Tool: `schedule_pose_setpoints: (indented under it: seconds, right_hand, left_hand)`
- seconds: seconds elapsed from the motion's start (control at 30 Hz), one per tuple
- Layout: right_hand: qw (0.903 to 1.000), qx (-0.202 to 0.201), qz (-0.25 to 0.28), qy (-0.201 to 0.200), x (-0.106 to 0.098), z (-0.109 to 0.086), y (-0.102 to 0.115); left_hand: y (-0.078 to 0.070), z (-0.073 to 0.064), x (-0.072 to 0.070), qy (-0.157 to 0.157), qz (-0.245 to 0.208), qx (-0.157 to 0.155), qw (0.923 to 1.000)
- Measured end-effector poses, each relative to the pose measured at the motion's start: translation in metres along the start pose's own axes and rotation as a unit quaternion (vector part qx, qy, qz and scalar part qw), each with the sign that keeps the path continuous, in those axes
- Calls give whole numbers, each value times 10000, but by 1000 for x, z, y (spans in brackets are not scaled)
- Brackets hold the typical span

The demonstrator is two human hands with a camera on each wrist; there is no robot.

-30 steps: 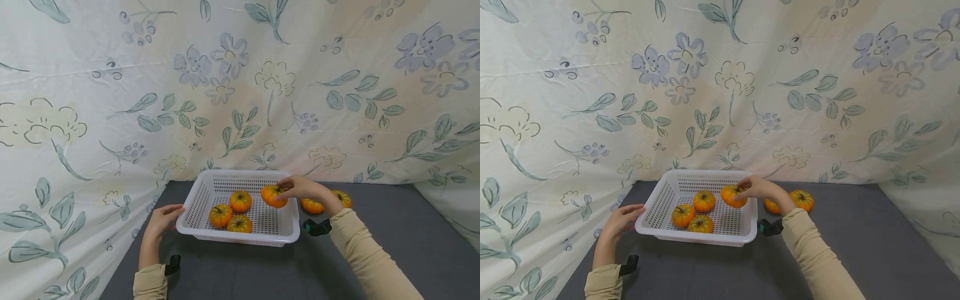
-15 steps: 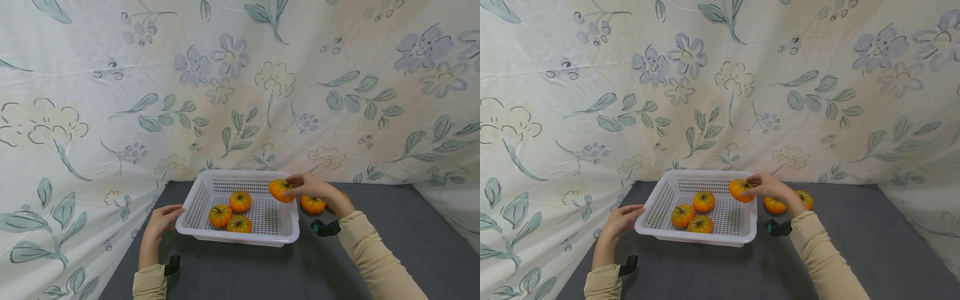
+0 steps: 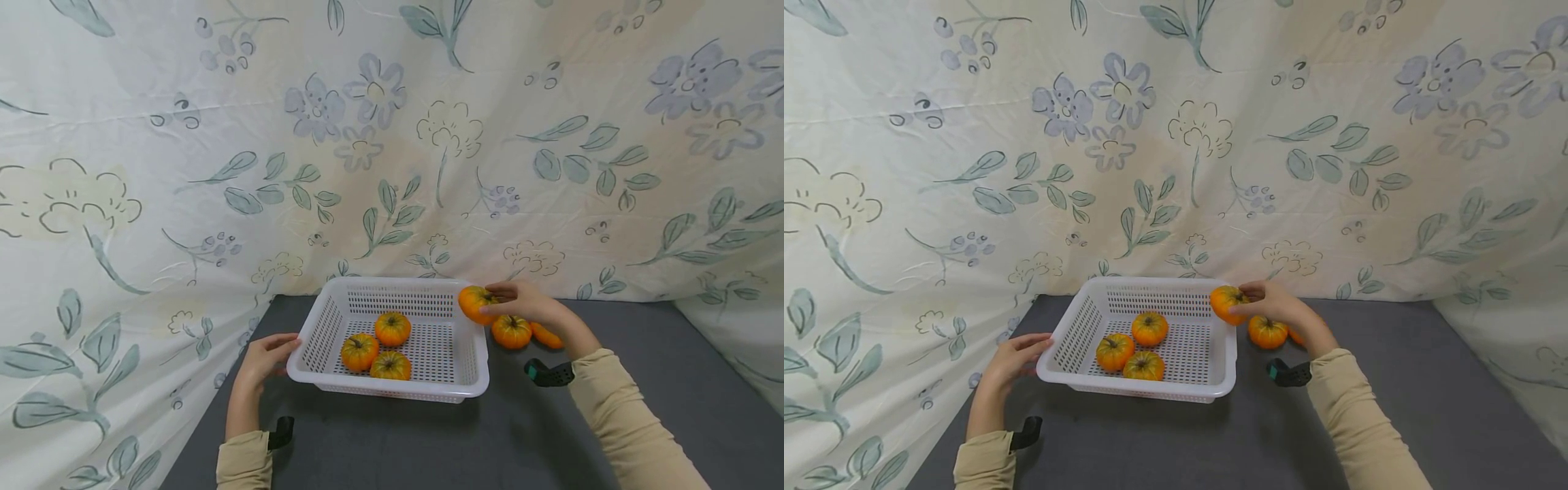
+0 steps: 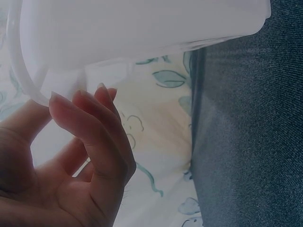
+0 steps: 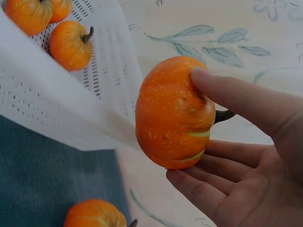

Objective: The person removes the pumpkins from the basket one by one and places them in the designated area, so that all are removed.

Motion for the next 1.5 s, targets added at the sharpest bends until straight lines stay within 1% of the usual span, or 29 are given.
schedule_pose_setpoints:
  seconds: [0.23, 0.47, 0.67, 0.8, 1.03, 1.17, 1.5]
  right_hand:
    - [9995, 51, 270, -182, -8, -9, -9]
    - [9989, 97, -78, -445, -18, -15, -20]
    - [9979, 134, -28, -628, -24, -20, -30]
    - [9970, 157, 133, -745, -27, -23, -37]
    - [9950, 424, 84, -904, -34, -29, -49]
    - [9932, 566, 150, -1008, -38, -34, -58]
    - [9888, 771, 194, -1262, -45, -46, -79]
  left_hand:
    - [0, 1, 0, 45, -18, 47, 10000]
    - [1, 0, 0, 155, -92, 100, 9998]
    - [3, 2, 0, 120, -76, 103, 9998]
    - [4, 4, 0, 118, -96, 120, 9998]
    - [4, 4, -1, 112, -87, 146, 9998]
    - [4, 4, -1, 111, -100, 132, 9998]
    - [3, 4, -1, 130, -137, 113, 9998]
Point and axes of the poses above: each hand's wrist, its own z-axis towards the middle knuckle, its own x-axis out of the palm, y = z × x, the point moved 2 cm from there along z, towards the middle knuckle, and after that the axes turned 12 degrees about -x, right-handed, at the moved point
